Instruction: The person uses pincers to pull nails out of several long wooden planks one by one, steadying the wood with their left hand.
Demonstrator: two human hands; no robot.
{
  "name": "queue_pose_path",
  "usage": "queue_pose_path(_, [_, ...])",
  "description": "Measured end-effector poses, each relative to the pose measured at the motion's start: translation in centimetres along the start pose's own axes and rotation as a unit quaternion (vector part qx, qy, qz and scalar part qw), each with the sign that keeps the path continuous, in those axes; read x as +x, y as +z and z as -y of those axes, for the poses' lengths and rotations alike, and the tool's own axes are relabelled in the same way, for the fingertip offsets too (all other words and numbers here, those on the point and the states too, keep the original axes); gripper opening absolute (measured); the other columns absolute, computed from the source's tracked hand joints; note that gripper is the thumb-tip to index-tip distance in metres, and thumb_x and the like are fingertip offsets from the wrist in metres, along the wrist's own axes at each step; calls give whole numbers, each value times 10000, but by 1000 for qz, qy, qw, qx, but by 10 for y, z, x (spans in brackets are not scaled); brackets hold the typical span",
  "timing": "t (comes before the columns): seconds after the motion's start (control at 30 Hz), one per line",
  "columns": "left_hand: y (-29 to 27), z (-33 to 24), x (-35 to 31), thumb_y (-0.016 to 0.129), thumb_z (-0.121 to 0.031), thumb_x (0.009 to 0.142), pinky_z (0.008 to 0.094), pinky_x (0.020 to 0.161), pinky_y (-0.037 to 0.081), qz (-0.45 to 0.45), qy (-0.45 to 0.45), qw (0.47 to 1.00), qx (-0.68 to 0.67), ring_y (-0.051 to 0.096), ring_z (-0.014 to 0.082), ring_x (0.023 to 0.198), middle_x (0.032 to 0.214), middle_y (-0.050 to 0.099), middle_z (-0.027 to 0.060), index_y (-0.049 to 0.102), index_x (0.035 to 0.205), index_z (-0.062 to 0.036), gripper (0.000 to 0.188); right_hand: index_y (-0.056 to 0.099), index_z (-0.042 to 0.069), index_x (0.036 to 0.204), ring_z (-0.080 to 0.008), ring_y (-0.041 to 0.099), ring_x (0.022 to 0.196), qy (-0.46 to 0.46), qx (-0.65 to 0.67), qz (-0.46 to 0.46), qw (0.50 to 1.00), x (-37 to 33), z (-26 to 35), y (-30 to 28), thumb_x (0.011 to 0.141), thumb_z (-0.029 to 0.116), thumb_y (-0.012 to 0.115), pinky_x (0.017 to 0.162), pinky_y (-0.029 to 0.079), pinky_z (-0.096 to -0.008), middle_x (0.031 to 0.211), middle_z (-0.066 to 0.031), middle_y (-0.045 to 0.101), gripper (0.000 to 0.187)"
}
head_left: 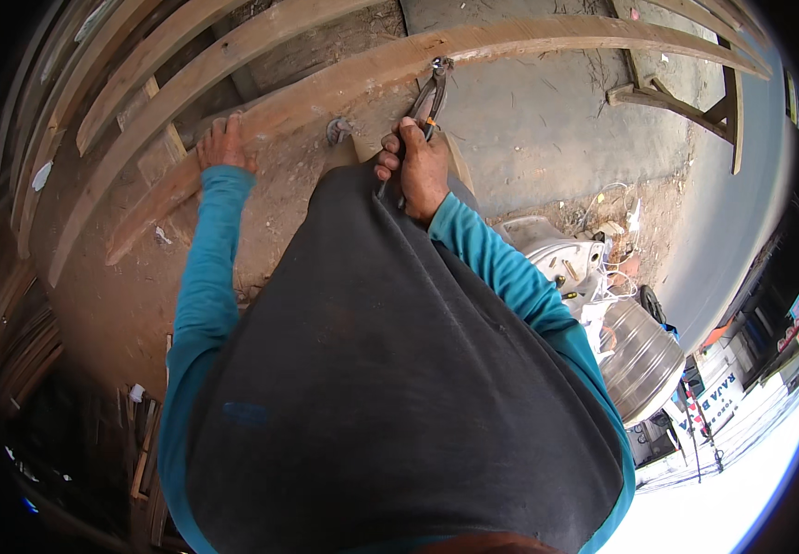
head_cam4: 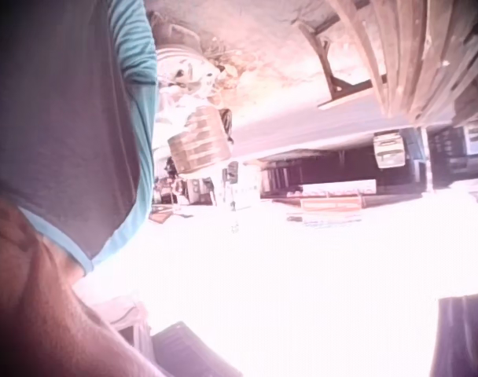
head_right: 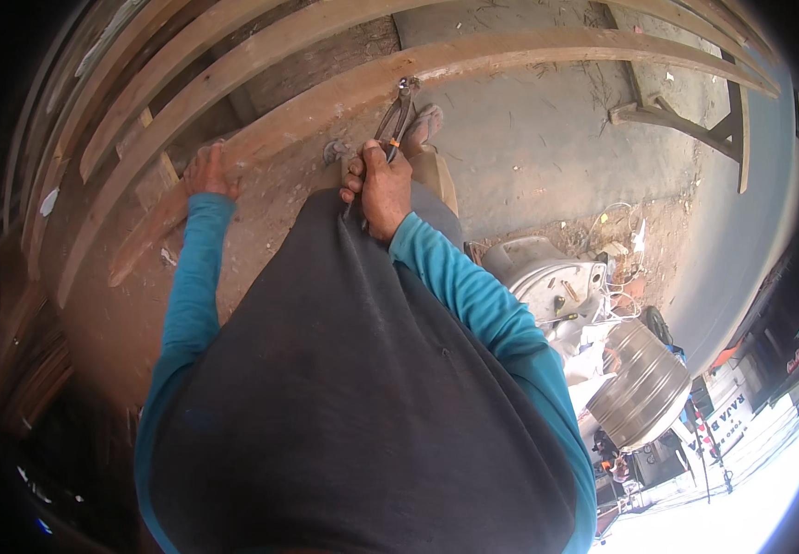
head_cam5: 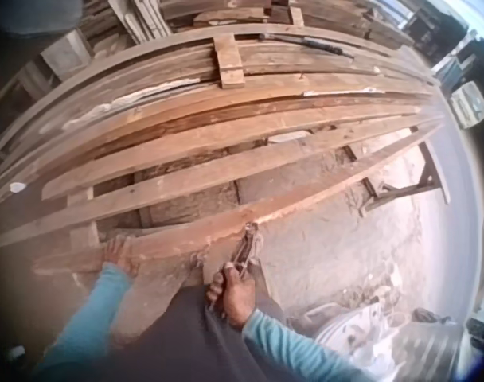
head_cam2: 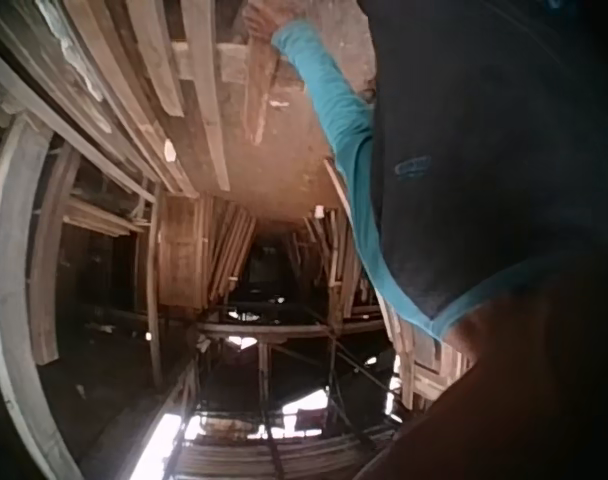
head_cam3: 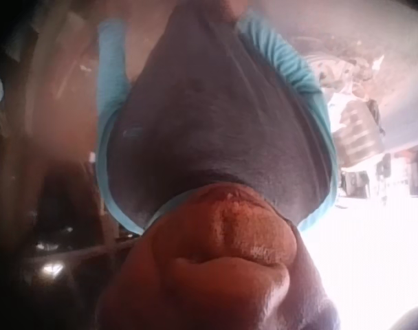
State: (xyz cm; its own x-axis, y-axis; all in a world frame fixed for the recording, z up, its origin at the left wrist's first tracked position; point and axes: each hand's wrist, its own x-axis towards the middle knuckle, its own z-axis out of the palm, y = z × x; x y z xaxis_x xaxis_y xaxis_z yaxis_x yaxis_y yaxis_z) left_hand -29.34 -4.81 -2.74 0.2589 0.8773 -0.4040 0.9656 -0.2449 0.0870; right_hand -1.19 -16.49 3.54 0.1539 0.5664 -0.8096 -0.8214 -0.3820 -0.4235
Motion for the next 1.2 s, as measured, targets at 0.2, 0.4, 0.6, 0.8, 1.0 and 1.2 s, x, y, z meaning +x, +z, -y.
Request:
queue_pose_path(0.2, [6, 17, 15, 822, -134, 700, 563, 1108, 331, 54, 8, 998, -16, 445, 431, 1308, 1379, 479, 203, 449, 1357, -157, 755, 499, 57, 969, -138, 483, 590, -99, -82, -21, 991, -1, 7, -17, 998, 251, 542, 516, 441, -304, 756, -39, 488, 201])
queue_pose_path(0.4, [6, 4, -1, 831, -138, 700, 563, 1094, 338, 11, -9, 1000, 3, 457, 416, 1290, 1332, 499, 182, 461, 1360, -163, 757, 305, -110, 1450, -308, 696, 1026, -85, -242, 4, 966, -9, 96, -82, 915, 39, 388, 872, 599, -397, 1183, -244, 644, 562])
queue_pose_path(0.6, [9, 1, -5, 835, -128, 692, 564, 1066, 354, -16, -10, 1000, 13, 478, 408, 1254, 1273, 500, 157, 467, 1356, -186, 761, 283, -92, 1475, -367, 683, 1055, 37, -284, 61, 956, -4, 118, -94, 917, 28, 343, 917, 575, -430, 1205, -279, 632, 574])
queue_pose_path(0.8, [12, 2, -7, 832, -130, 696, 569, 1050, 364, -33, -8, 999, 13, 486, 412, 1243, 1278, 493, 152, 453, 1364, -203, 771, 354, -90, 1449, -328, 705, 990, 77, -290, 90, 950, 3, 140, -95, 914, 48, 394, 864, 587, -386, 1130, -252, 666, 554])
queue_pose_path(1.0, [17, 3, -9, 831, -142, 700, 568, 1039, 371, -49, -10, 999, 14, 487, 422, 1235, 1262, 495, 159, 449, 1372, -216, 777, 335, -103, 1438, -411, 670, 1073, 88, -232, 138, 959, 3, 165, -90, 964, 115, 427, 935, 569, -456, 1207, -325, 614, 530])
queue_pose_path(1.2, [17, 0, -9, 832, -149, 693, 564, 1041, 368, -42, -24, 999, 22, 483, 416, 1247, 1276, 498, 164, 446, 1383, -215, 793, 309, -95, 1441, -438, 656, 1094, 64, -195, 117, 972, -2, 129, -117, 975, 166, 439, 899, 586, -486, 1221, -344, 598, 550])
